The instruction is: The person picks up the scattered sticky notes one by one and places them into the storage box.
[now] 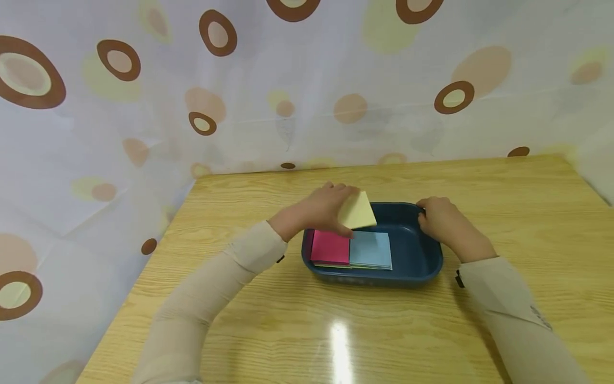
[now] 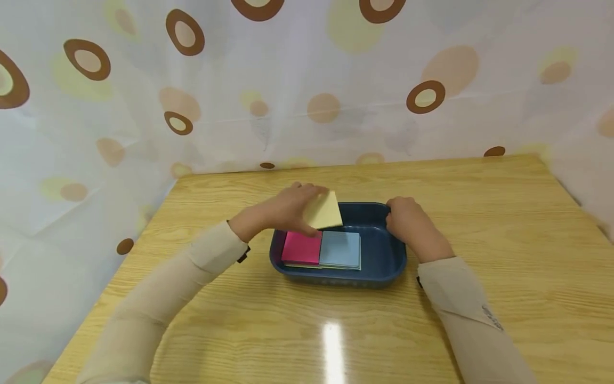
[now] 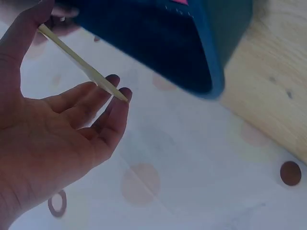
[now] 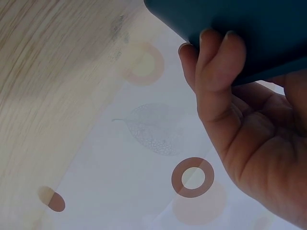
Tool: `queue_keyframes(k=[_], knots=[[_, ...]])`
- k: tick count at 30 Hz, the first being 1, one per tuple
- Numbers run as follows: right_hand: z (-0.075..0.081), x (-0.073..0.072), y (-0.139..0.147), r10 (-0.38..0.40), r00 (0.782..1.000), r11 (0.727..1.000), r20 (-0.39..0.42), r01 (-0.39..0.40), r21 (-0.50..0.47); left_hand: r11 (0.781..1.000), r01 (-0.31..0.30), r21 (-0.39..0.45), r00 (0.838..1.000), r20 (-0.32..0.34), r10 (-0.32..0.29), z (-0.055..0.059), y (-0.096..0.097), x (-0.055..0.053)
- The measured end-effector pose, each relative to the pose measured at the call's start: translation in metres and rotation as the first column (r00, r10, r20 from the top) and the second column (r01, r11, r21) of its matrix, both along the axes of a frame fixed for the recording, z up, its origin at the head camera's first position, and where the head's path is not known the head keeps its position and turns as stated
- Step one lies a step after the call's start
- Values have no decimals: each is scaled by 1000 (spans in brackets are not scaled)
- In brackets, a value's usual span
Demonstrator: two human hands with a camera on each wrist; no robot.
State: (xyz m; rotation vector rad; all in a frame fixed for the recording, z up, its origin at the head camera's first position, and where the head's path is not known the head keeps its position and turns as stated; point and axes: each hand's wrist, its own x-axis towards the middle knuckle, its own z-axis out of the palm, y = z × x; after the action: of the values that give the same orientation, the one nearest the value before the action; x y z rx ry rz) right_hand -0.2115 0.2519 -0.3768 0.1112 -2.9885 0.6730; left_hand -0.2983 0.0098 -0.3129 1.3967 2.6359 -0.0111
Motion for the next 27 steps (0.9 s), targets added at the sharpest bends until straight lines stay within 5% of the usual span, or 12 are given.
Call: queue_keyframes(k=[9, 27], knots=[[2, -1, 1, -9, 1000, 1000, 19, 9, -18, 934, 94, -344, 995, 12, -96, -33, 48, 19], [4, -1, 2, -25, 999, 1000, 40, 25, -4, 912, 122, -392, 989, -25, -143, -52, 49, 24]])
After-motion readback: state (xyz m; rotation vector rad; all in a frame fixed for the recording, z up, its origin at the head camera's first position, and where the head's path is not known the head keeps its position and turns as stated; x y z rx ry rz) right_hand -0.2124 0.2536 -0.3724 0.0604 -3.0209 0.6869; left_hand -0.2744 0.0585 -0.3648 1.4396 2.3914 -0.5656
